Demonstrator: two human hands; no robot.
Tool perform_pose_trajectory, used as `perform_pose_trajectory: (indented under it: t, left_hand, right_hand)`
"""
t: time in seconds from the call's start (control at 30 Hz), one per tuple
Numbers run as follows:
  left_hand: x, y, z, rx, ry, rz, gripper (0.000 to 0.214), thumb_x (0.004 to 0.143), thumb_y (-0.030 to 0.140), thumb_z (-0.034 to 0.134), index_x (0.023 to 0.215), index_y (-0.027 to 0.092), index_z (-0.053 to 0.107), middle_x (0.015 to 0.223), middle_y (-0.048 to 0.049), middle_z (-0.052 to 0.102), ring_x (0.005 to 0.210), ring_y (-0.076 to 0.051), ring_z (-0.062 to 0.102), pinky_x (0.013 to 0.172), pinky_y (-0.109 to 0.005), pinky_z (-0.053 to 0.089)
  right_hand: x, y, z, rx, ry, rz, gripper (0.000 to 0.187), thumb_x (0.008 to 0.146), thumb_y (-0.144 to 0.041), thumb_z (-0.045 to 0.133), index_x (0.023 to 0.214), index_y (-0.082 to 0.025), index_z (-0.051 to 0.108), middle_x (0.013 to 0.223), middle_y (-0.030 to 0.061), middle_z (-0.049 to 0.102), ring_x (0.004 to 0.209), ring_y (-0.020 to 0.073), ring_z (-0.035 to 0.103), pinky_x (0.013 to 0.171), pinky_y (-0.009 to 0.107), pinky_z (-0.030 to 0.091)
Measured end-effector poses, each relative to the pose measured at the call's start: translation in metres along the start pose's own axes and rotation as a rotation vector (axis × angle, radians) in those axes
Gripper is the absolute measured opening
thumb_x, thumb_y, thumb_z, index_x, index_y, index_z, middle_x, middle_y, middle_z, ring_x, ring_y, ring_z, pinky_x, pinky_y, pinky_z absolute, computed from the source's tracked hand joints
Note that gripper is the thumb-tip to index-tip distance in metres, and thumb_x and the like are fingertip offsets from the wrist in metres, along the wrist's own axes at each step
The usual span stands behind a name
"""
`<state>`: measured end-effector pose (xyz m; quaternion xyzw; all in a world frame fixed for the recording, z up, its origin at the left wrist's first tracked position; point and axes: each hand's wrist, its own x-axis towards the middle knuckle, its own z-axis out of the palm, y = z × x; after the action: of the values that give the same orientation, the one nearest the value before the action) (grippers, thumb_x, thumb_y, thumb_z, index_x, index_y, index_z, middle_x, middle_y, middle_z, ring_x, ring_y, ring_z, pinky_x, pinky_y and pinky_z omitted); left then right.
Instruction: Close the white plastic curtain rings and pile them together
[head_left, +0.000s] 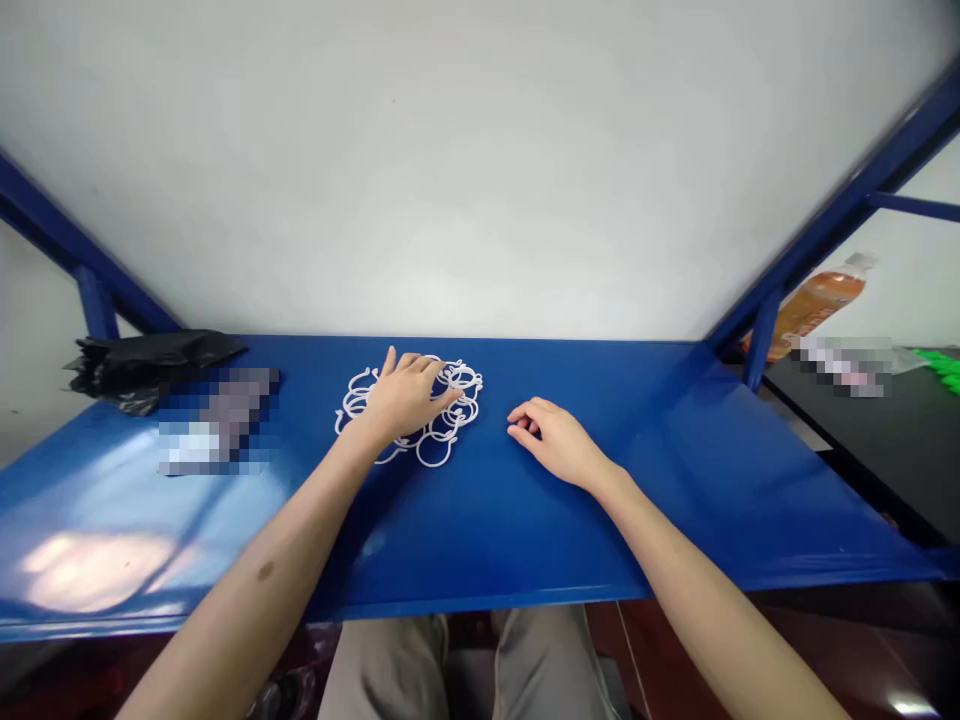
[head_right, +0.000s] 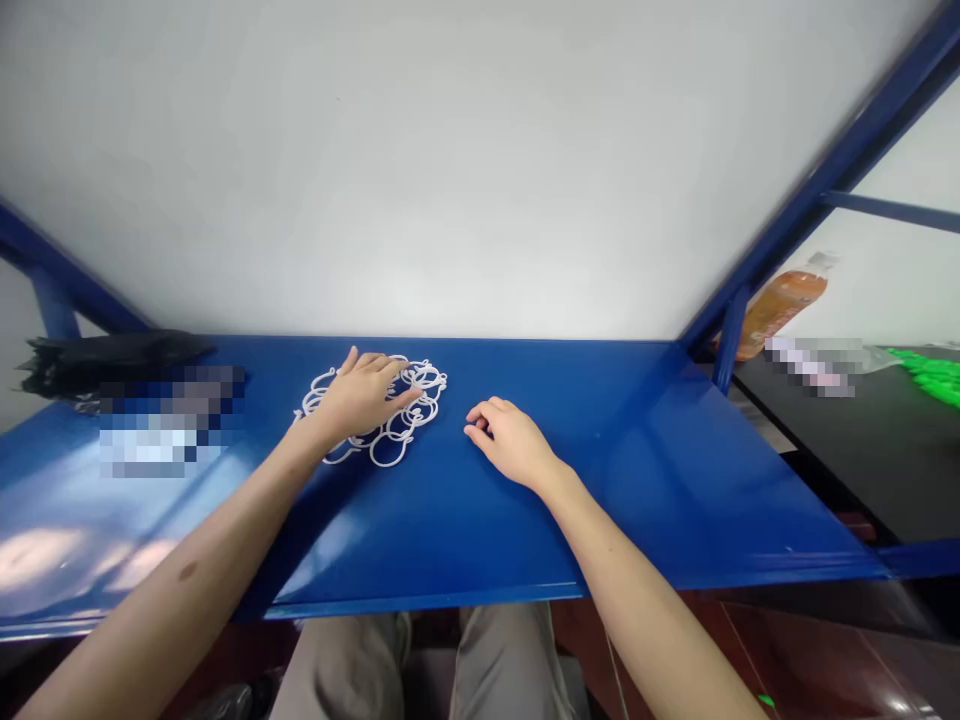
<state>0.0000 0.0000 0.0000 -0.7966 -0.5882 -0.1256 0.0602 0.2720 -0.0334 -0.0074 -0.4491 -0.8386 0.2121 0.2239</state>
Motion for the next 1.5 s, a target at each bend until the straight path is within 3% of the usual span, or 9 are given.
perform_pose_trajectory:
  t: [0.23,0.43,0.67,0.87,1.07,1.23,1.4,1.5]
  left_hand:
    - [-0.001,0.009,0.003,-0.020,0.043,0.218,0.038,0.102,0.036,0.039,0.118,0.021,0.070,0.133,-0.0099,0.065,0.129,-0.029,0.051,0.120,-0.053,0.030]
    - [0.003,0.006,0.004,-0.102,0.107,0.213,0.029,0.099,0.028,0.046,0.103,0.021,0.074,0.120,-0.0108,0.071,0.117,-0.028,0.057,0.112,-0.051,0.040]
    - [0.003,0.010,-0.004,-0.122,0.189,0.219,0.028,0.099,0.023,0.048,0.101,0.022,0.076,0.128,-0.0102,0.068,0.122,-0.029,0.053,0.106,-0.050,0.044]
    - [-0.001,0.014,-0.014,-0.122,0.202,0.250,0.034,0.092,0.009,0.048,0.102,0.025,0.076,0.130,-0.0068,0.067,0.124,-0.029,0.051,0.105,-0.049,0.044]
    - [-0.006,0.043,-0.016,-0.251,0.277,0.279,0.037,0.095,0.010,0.044,0.098,0.027,0.077,0.137,-0.0059,0.057,0.118,-0.026,0.052,0.100,-0.045,0.046]
    - [-0.012,0.075,-0.009,-0.292,0.227,0.415,0.029,0.100,0.019,0.045,0.104,0.024,0.073,0.113,-0.0069,0.069,0.100,-0.020,0.061,0.090,-0.038,0.048]
    - [-0.013,0.087,-0.006,-0.529,0.262,0.229,0.016,0.100,0.027,0.051,0.096,0.021,0.065,0.096,-0.0052,0.073,0.092,-0.020,0.067,0.085,-0.036,0.050]
    - [-0.011,0.089,-0.006,-0.767,0.232,0.054,0.012,0.097,0.022,0.056,0.109,0.021,0.057,0.097,-0.0034,0.075,0.085,-0.017,0.071,0.077,-0.031,0.053]
  right_hand:
    - [0.001,0.004,0.002,-0.006,0.004,-0.019,0.013,0.098,-0.030,0.057,0.103,-0.022,0.066,0.100,0.0050,0.067,0.089,0.0184,0.064,0.082,0.034,0.051]
    - [0.001,0.004,0.002,-0.021,0.011,-0.035,0.012,0.098,-0.029,0.058,0.103,-0.022,0.066,0.098,0.0046,0.067,0.087,0.0181,0.064,0.082,0.034,0.050]
    - [0.003,0.002,0.002,-0.018,0.012,-0.024,0.013,0.098,-0.029,0.056,0.103,-0.022,0.067,0.096,0.0047,0.068,0.084,0.0182,0.064,0.077,0.033,0.050]
    - [0.004,0.002,0.003,-0.026,0.025,-0.006,0.016,0.097,-0.031,0.056,0.106,-0.023,0.067,0.094,0.0034,0.068,0.082,0.0176,0.064,0.074,0.032,0.049]
    - [0.004,-0.005,0.003,0.290,0.214,0.081,0.034,0.098,-0.045,0.054,0.126,-0.024,0.055,0.102,0.0040,0.072,0.069,0.0155,0.067,0.069,0.032,0.054]
    - [0.004,-0.008,0.003,0.393,0.348,0.114,0.028,0.098,-0.049,0.053,0.105,-0.024,0.062,0.086,0.0006,0.073,0.060,0.0140,0.066,0.062,0.029,0.055]
    - [0.007,-0.009,0.004,0.629,0.433,0.148,0.035,0.088,-0.053,0.068,0.106,-0.024,0.060,0.079,-0.0003,0.074,0.062,0.0150,0.068,0.062,0.029,0.058]
    - [0.009,-0.011,0.003,0.776,0.493,0.160,0.038,0.082,-0.052,0.076,0.098,-0.023,0.058,0.076,-0.0002,0.073,0.062,0.0146,0.068,0.061,0.029,0.058]
